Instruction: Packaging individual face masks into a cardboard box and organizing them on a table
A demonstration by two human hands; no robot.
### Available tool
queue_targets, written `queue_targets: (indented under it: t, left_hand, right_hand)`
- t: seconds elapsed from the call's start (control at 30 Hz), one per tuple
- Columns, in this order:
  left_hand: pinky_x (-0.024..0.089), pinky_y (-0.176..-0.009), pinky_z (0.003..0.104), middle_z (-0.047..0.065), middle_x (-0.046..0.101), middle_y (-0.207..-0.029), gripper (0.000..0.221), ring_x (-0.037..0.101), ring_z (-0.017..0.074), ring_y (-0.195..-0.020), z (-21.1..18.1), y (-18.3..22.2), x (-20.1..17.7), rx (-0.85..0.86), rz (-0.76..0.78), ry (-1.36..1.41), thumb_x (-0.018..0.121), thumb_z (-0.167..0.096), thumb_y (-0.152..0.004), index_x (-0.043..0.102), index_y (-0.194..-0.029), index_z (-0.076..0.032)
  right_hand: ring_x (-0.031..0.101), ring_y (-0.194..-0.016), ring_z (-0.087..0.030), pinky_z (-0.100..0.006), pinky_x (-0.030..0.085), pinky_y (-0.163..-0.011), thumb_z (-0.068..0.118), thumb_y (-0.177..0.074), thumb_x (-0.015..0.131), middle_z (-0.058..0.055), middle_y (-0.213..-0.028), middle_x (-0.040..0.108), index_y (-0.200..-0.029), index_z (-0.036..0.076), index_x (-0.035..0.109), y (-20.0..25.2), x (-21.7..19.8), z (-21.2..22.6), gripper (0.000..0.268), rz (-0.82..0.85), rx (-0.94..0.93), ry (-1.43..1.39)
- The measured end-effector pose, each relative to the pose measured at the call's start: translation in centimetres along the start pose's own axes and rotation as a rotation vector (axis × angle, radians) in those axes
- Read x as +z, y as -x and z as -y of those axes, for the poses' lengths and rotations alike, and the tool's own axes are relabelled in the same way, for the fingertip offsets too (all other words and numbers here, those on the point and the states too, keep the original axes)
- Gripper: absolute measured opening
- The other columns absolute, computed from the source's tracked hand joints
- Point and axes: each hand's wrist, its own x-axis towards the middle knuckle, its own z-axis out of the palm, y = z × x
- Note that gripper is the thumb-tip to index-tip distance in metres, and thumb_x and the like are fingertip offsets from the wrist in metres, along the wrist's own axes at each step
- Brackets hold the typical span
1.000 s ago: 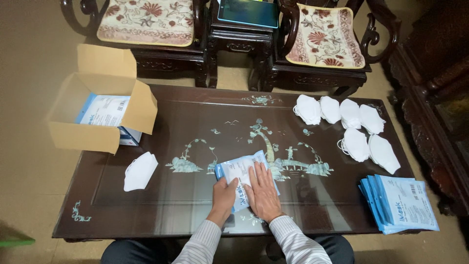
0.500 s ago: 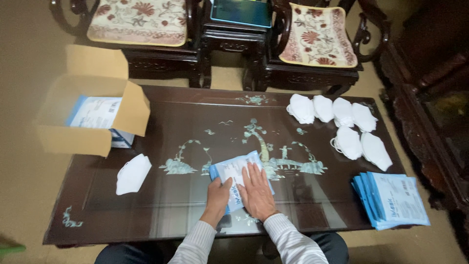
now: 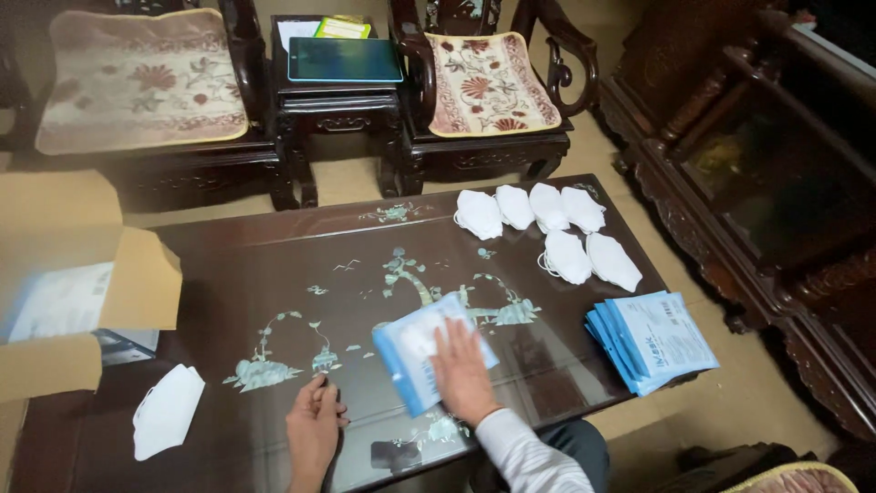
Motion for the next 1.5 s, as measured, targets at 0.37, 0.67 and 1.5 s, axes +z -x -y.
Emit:
queue_targets:
  t: [0.37, 0.67, 1.5]
  left_hand:
    - [0.061, -0.058, 0.029, 0.008, 0.074, -0.096, 0.034, 0.066, 0.0153, -0.067, 2.4, -1.1, 0.2, -0.008, 0.054, -0.039, 0.064, -0.022, -0.096, 0.068, -0.129, -0.012]
    - [0.051, -0.089, 0.040, 0.012, 0.072, -0.107, 0.027, 0.066, 0.0290, -0.098, -2.7, -3.5, -15.3, 0.442, -0.493, -0.609, 0.071, -0.025, -0.092, 0.074, -0.114, -0.008]
    - [0.052, -0.082, 0.053, 0.014, 0.076, -0.107, 0.041, 0.071, 0.0371, -0.097, 1.4, -7.4, -21.7, 0.381, -0.603, -1.052, 0.077, -0.040, -0.086, 0.075, -0.112, -0.010]
  right_hand:
    - [0.032, -0.154, -0.043, -0.056, 0.023, -0.126, 0.032, -0.108, 0.037, -0.027, -0.164, 0.037, -0.159, 0.000, 0.035, 3.5, 3.3, -16.5, 0.060, -0.217, -0.064, -0.002]
    - [0.036, -0.150, -0.045, -0.066, 0.028, -0.121, 0.038, -0.110, 0.031, -0.027, -0.162, 0.043, -0.155, 0.000, 0.044, 2.9, 0.1, -12.9, 0.061, -0.126, 0.110, 0.019]
    - [0.036, -0.152, -0.049, -0.064, 0.029, -0.122, 0.038, -0.101, 0.051, -0.026, -0.163, 0.042, -0.152, 0.004, 0.049, 3.1, 2.2, -14.2, 0.061, -0.272, 0.070, 0.037]
